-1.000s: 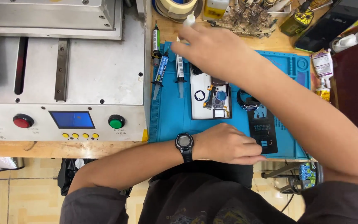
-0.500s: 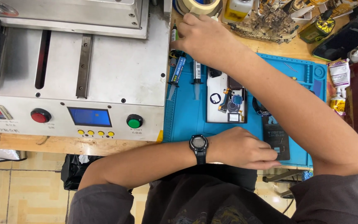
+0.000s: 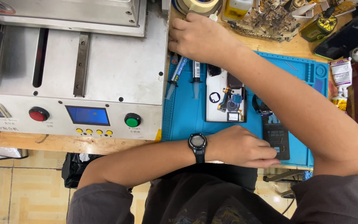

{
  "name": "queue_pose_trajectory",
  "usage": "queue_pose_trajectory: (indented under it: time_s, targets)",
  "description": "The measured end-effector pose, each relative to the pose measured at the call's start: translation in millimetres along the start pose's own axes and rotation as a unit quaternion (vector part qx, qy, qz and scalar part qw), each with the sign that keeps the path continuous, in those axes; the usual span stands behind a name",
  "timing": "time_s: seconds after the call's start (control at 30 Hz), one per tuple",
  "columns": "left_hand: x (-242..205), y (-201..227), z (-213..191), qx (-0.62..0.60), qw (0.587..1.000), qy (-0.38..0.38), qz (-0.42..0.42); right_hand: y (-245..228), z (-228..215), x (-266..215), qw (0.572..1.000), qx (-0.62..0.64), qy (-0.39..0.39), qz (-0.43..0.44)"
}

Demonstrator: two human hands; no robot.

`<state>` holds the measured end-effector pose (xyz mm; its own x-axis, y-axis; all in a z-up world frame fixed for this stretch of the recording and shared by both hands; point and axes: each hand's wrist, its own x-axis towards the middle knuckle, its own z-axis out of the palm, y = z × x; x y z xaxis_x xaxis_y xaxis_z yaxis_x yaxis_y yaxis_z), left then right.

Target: The person uses tweezers to manipulate a small component on a black card, then uses a pencil-like tool to apply a substance. They then handle a small wire and apply a green liquid from a syringe onto the component.

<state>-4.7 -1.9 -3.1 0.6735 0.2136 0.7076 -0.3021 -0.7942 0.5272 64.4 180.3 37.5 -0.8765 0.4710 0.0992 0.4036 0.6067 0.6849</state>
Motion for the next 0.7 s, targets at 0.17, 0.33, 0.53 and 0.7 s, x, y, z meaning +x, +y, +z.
queue_pose_trajectory:
  time_s: [0.17,0.33,0.53,0.7]
  targets:
    - [0,0,0,-0.009,1.000,-0.016,-0.001,6,-4,-3,0.998,0.001,0.020,-0.053]
    - [1,1,-3,0.002,1.000,-0.014,0.001,5,-7,-3,0.998,0.005,0.039,-0.052]
    - [11,6,-18,0.002,0.999,0.011,0.035,10,-24,-26,0.990,-0.014,0.139,-0.027]
    - [17,10,-24,-0.028,0.998,0.016,0.045,3,-73,-103,0.986,0.023,0.151,0.059]
